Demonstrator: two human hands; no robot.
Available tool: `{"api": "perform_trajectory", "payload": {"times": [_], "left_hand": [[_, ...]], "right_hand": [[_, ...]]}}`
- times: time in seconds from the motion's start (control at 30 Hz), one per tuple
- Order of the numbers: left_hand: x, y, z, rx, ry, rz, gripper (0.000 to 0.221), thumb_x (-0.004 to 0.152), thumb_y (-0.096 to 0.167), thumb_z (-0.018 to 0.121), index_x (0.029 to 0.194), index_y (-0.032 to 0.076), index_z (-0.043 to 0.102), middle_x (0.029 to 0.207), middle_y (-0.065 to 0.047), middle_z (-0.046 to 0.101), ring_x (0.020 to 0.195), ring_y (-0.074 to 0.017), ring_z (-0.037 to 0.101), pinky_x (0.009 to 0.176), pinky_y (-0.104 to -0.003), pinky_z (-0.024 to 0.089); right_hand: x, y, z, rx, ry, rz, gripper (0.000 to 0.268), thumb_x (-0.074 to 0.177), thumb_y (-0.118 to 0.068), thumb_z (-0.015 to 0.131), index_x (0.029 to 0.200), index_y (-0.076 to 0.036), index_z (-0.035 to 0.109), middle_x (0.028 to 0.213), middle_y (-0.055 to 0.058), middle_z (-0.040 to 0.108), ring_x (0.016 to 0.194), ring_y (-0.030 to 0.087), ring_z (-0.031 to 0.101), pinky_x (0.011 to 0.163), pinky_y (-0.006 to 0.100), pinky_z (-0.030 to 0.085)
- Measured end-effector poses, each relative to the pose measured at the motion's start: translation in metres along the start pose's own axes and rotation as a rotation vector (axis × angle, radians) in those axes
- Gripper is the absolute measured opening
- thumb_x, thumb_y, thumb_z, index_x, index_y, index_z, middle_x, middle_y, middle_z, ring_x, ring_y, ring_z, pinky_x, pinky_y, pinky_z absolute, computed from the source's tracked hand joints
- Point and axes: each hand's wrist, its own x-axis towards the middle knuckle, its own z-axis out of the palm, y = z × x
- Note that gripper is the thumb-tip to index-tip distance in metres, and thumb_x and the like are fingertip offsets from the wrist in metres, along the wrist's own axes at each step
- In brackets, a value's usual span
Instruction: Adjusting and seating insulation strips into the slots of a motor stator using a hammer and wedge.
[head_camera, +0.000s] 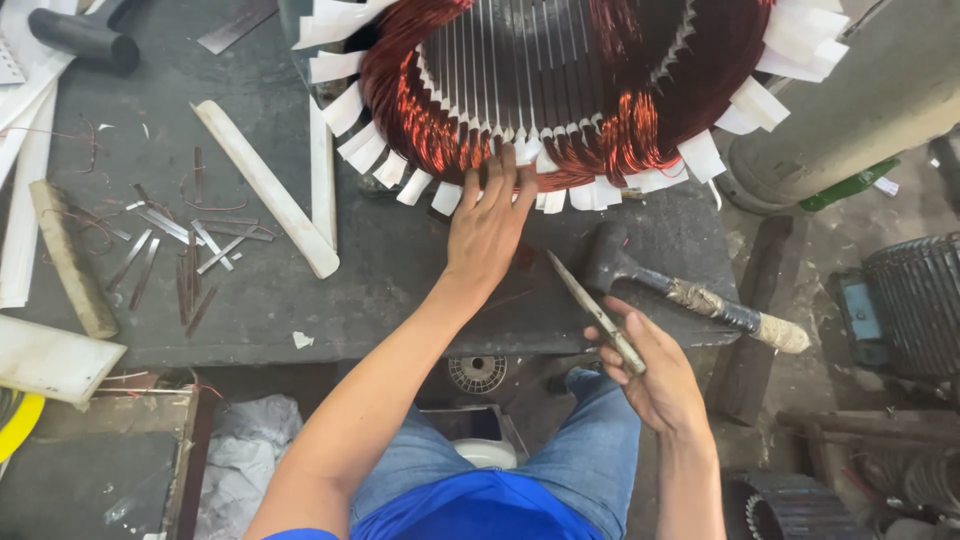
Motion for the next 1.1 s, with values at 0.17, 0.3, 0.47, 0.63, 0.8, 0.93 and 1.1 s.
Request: {"api": "perform_trajectory", "payload": {"times": [0.17, 0.3, 0.47, 0.63, 0.8, 0.93, 1.1], "left_hand": [[0.016, 0.015, 0.013, 0.056, 0.064, -0.06, 0.036, 0.1, 0.009, 0.068, 0.134, 0.0, 0.059, 0.128, -0.028, 0.068, 0.123, -0.035, 0.059, 0.106, -0.049, 0.044], [0.015, 0.019, 0.03, 0.08, 0.097, -0.062, 0.032, 0.101, 0.01, 0.066, 0.131, 0.001, 0.061, 0.124, -0.024, 0.07, 0.119, -0.031, 0.061, 0.109, -0.047, 0.043], [0.01, 0.009, 0.017, 0.1, 0.107, -0.001, 0.032, 0.099, 0.013, 0.07, 0.129, 0.003, 0.065, 0.125, -0.023, 0.07, 0.121, -0.0312, 0.061, 0.111, -0.049, 0.043], [0.003, 0.009, 0.031, 0.053, 0.148, -0.014, 0.03, 0.102, 0.015, 0.066, 0.13, 0.004, 0.065, 0.131, -0.021, 0.067, 0.123, -0.03, 0.061, 0.111, -0.048, 0.044], [-0.004, 0.0, 0.043, -0.096, 0.154, -0.021, 0.031, 0.101, 0.016, 0.065, 0.13, 0.006, 0.067, 0.14, -0.02, 0.063, 0.128, -0.0319, 0.059, 0.113, -0.048, 0.042], [-0.003, 0.003, 0.044, -0.216, 0.152, -0.083, 0.033, 0.099, 0.011, 0.064, 0.132, 0.005, 0.065, 0.141, -0.021, 0.061, 0.129, -0.035, 0.057, 0.111, -0.049, 0.042], [-0.002, 0.009, 0.044, -0.15, 0.175, -0.098, 0.031, 0.101, 0.01, 0.063, 0.131, 0.006, 0.064, 0.143, -0.021, 0.06, 0.129, -0.0363, 0.057, 0.109, -0.048, 0.041]], "right_hand": [[-0.008, -0.041, 0.02, -0.613, -0.073, -0.312, 0.066, 0.094, -0.016, 0.075, 0.151, 0.01, 0.056, 0.102, 0.032, 0.07, 0.056, 0.02, 0.062, 0.046, 0.035, 0.052], [0.013, -0.075, 0.055, -0.923, -0.141, -0.628, 0.051, 0.103, -0.008, 0.066, 0.151, 0.007, 0.059, 0.095, 0.02, 0.063, 0.053, 0.023, 0.073, 0.046, 0.035, 0.058], [0.05, -0.088, 0.103, -1.234, -0.143, -0.789, 0.033, 0.102, 0.002, 0.066, 0.133, 0.01, 0.074, 0.102, 0.03, 0.075, 0.078, 0.04, 0.08, 0.055, 0.04, 0.062], [0.068, -0.085, 0.112, -1.288, -0.12, -0.822, 0.034, 0.098, -0.002, 0.069, 0.131, 0.003, 0.077, 0.101, 0.025, 0.078, 0.09, 0.042, 0.08, 0.066, 0.045, 0.063], [0.04, -0.091, 0.1, -1.244, -0.131, -0.866, 0.034, 0.097, 0.003, 0.069, 0.13, 0.002, 0.079, 0.108, 0.027, 0.079, 0.096, 0.046, 0.079, 0.075, 0.05, 0.065], [0.034, -0.045, 0.044, -1.07, -0.025, -0.827, 0.039, 0.093, 0.0, 0.075, 0.131, -0.005, 0.079, 0.116, 0.023, 0.08, 0.106, 0.047, 0.076, 0.081, 0.055, 0.062], [0.045, 0.017, 0.021, -1.101, 0.123, -1.025, 0.039, 0.094, -0.004, 0.077, 0.132, -0.01, 0.08, 0.12, 0.018, 0.079, 0.106, 0.043, 0.077, 0.085, 0.052, 0.062]]}}
